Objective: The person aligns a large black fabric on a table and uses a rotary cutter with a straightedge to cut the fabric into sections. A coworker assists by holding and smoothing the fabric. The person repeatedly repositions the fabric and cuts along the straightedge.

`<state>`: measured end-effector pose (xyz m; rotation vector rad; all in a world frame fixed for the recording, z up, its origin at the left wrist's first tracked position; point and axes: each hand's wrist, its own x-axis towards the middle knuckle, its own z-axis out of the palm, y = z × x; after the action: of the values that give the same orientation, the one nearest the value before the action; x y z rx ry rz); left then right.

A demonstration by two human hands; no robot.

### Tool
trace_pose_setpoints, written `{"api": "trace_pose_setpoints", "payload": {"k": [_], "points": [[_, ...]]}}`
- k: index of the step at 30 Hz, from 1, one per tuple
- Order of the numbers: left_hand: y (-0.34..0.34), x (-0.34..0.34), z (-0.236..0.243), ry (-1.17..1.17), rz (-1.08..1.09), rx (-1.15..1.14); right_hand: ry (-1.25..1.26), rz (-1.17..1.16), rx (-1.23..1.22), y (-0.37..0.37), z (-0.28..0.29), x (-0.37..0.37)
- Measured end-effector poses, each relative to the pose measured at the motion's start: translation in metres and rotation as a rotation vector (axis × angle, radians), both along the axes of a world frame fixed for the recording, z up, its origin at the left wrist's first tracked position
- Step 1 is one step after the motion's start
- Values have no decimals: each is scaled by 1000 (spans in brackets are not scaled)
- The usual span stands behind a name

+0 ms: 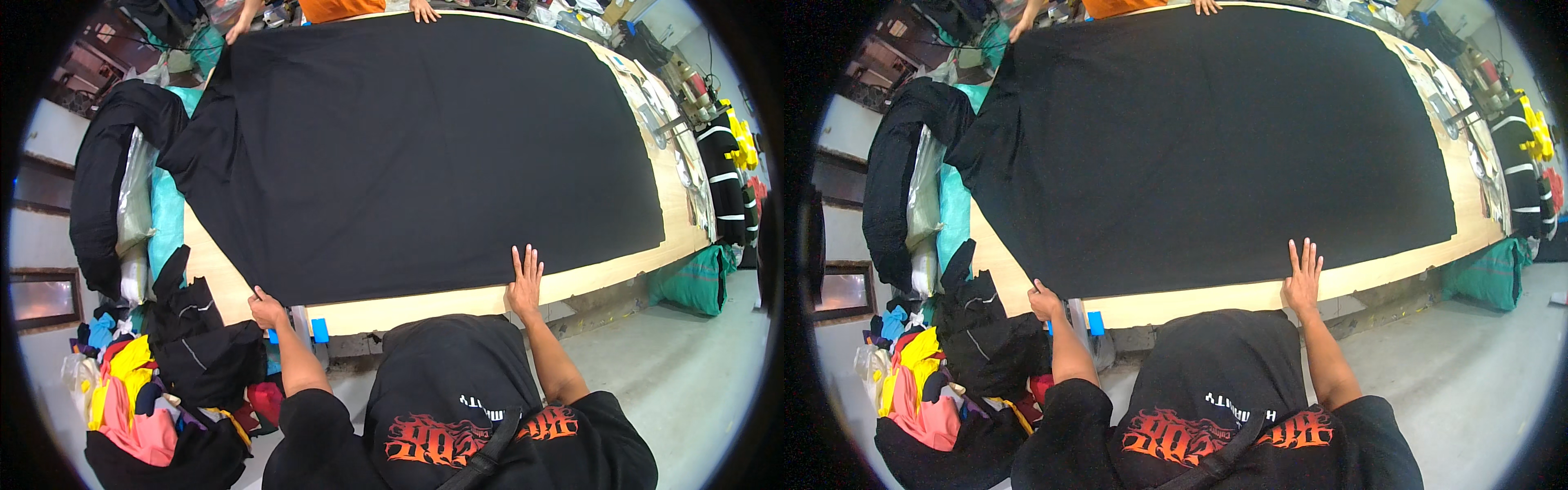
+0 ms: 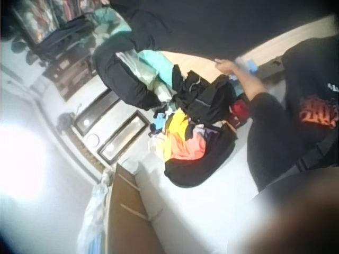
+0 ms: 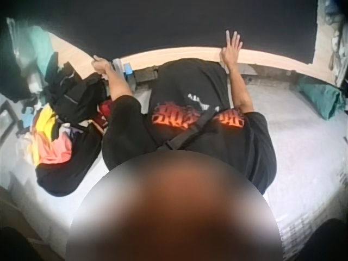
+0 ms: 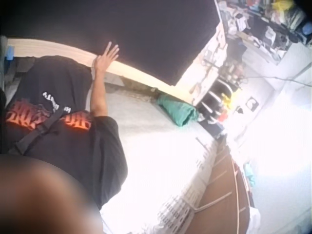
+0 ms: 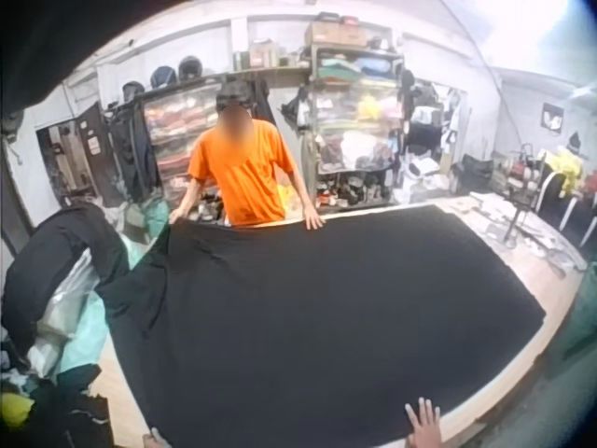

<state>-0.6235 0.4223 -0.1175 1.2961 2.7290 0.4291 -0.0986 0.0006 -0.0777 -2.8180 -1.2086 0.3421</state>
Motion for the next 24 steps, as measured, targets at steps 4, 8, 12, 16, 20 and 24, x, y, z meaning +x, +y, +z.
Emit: {"api": "trace_pose_setpoints", "payload": {"k": [4,8,12,16,20,24], "points": [[-3,-6,-6,-20,-48,56,-20,-3,-3,-1,-2,-1],[-2,-12,-13,-75,-52,87,-22,-19,-45,-1,-4,-1],[3,-12,-14,-81,-30,88,-23,12,19,0,-4,-1],[2,-14,-9,-116,4,76,-34,8,2,0,-4,-2],[-1,-13,-4,-98,-16,69,-13,-21,-46,-1,-2,-2],[-2,-12,-2,-98,-10,65,-28,-28,-31,-2,-1,-4]]}}
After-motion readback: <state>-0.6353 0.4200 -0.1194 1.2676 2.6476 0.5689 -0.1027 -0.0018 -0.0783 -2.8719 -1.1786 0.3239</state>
